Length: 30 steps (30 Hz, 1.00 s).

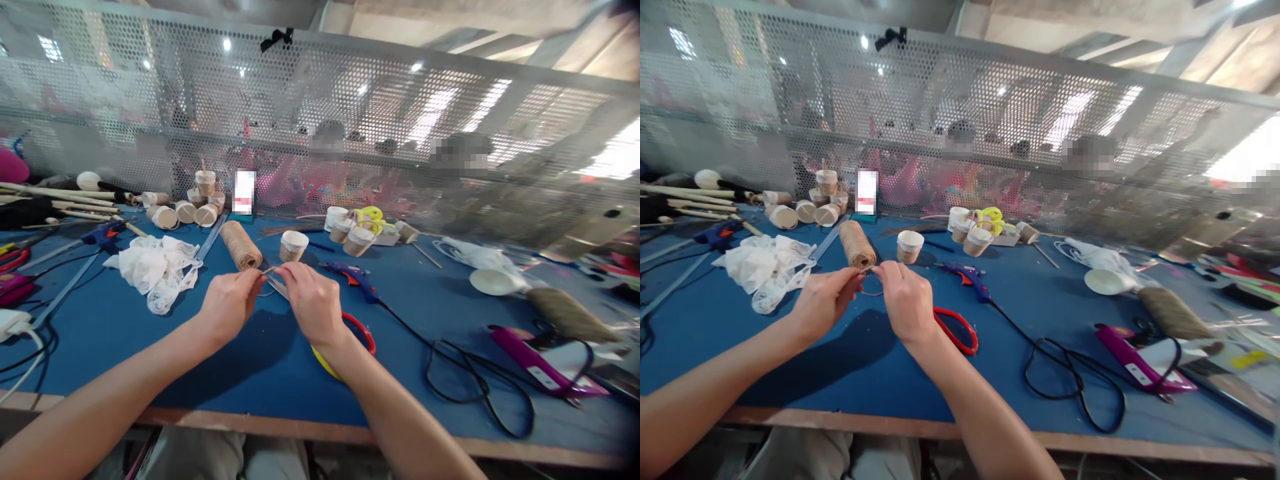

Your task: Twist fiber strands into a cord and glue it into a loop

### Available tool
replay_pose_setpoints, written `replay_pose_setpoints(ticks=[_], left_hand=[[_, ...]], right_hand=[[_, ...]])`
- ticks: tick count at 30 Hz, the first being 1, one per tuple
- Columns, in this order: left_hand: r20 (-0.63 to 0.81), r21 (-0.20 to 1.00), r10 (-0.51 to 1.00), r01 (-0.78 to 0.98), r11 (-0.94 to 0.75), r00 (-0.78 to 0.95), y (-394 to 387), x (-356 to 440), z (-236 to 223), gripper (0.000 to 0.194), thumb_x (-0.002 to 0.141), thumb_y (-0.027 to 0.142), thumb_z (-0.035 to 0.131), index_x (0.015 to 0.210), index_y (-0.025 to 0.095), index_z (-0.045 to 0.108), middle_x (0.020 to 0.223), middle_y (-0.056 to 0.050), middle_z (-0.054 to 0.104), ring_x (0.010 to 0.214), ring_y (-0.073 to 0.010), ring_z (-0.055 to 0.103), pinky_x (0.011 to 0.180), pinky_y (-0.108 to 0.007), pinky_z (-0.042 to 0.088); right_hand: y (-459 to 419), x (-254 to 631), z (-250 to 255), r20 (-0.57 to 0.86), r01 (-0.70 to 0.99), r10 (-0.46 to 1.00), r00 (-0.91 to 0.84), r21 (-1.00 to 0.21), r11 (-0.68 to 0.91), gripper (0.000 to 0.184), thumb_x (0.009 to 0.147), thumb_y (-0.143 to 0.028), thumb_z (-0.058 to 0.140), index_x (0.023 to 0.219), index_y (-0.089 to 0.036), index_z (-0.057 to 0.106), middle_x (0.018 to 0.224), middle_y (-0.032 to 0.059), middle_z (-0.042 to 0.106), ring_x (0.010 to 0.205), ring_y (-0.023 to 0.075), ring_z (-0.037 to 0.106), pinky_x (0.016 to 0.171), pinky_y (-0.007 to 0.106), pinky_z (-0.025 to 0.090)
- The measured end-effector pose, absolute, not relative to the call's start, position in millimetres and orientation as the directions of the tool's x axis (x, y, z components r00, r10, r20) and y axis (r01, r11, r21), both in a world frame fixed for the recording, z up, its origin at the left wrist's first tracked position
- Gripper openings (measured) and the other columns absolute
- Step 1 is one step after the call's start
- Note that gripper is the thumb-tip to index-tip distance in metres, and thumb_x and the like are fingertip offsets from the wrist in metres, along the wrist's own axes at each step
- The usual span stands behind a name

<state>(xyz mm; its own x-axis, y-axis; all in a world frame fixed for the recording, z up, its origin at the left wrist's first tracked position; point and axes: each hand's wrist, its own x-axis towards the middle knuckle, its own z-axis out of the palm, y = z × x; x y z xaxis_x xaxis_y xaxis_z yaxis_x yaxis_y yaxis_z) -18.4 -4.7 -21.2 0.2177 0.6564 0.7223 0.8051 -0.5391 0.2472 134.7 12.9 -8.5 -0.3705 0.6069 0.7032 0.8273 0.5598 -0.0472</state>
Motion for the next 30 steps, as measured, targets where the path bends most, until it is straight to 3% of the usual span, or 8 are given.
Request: replay_pose_setpoints(ticks=[4,7,14,17,20,25,27,30], left_hand=[[0.586,0.449,0.785,0.727,-0.519,0.198,-4,-18,-21,0.024,0.087,0.017,0.040,0.075,0.012,0.060,0.061,-0.006,0.070,0.049,-0.0129,0.063,0.050,-0.020,0.047],[0.582,0.413,0.792,0.770,-0.485,0.187,-2,-26,-16,0.022,0.086,0.018,0.041,0.079,0.012,0.061,0.067,-0.008,0.071,0.055,-0.0160,0.065,0.051,-0.023,0.047],[0.517,0.238,0.814,0.870,-0.432,0.263,-1,-26,-7,0.027,0.086,0.026,0.044,0.108,0.015,0.056,0.074,-0.009,0.072,0.060,-0.0205,0.066,0.050,-0.025,0.043],[0.449,0.250,0.852,0.878,-0.407,0.267,-2,-19,-3,0.024,0.088,0.027,0.040,0.097,0.015,0.059,0.072,-0.009,0.071,0.061,-0.0202,0.066,0.051,-0.025,0.043],[0.372,0.438,0.907,0.823,-0.361,0.199,-6,-10,-2,0.026,0.089,0.027,0.036,0.082,0.014,0.057,0.063,-0.007,0.068,0.050,-0.0169,0.061,0.050,-0.025,0.041],[0.240,0.899,0.963,0.345,-0.269,0.127,-6,-9,-1,0.027,0.088,0.032,0.038,0.074,0.015,0.054,0.060,-0.004,0.064,0.050,-0.0128,0.056,0.054,-0.024,0.043],[0.146,0.974,0.955,0.134,-0.185,0.258,-4,-19,3,0.027,0.087,0.031,0.042,0.077,0.013,0.059,0.062,-0.004,0.065,0.055,-0.0119,0.055,0.056,-0.023,0.042],[-0.005,0.993,0.879,-0.099,0.060,0.477,-2,-37,8,0.026,0.082,0.034,0.051,0.076,0.011,0.064,0.062,-0.003,0.062,0.052,-0.0090,0.050,0.051,-0.020,0.038]], right_hand=[[17,138,-8,0.673,0.817,0.632,-0.384,-0.071,0.572,0.025,0.091,-0.029,0.044,0.078,-0.015,0.061,0.071,0.0080,0.067,0.063,0.0172,0.062,0.056,0.025,0.039],[17,147,-3,0.661,0.797,0.601,-0.450,-0.006,0.604,0.019,0.087,-0.028,0.050,0.089,-0.014,0.062,0.078,0.0090,0.068,0.071,0.0188,0.063,0.061,0.025,0.042],[14,158,1,0.671,0.818,0.525,-0.524,0.224,0.530,0.024,0.090,-0.023,0.045,0.076,-0.017,0.065,0.061,0.0034,0.067,0.057,0.0155,0.060,0.054,0.025,0.034],[13,155,2,0.662,0.820,0.527,-0.534,0.252,0.514,0.028,0.091,-0.027,0.043,0.076,-0.018,0.065,0.062,0.0031,0.068,0.056,0.0142,0.060,0.054,0.025,0.031],[13,149,2,0.649,0.851,0.575,-0.498,0.236,0.469,0.032,0.092,-0.030,0.041,0.073,-0.018,0.065,0.060,0.0033,0.068,0.052,0.0138,0.058,0.052,0.025,0.028],[14,138,-1,0.580,0.933,0.759,-0.296,0.004,0.360,0.030,0.091,-0.031,0.041,0.078,-0.017,0.065,0.065,0.0062,0.070,0.052,0.0148,0.059,0.048,0.025,0.025],[13,140,2,0.524,0.893,0.809,-0.267,-0.181,0.412,0.027,0.090,-0.031,0.042,0.080,-0.018,0.064,0.068,0.0057,0.070,0.055,0.0143,0.060,0.049,0.023,0.029],[11,149,14,0.370,0.660,0.843,-0.390,-0.526,0.536,0.025,0.087,-0.030,0.045,0.074,-0.017,0.062,0.069,0.0035,0.070,0.060,0.0128,0.061,0.056,0.022,0.038]])
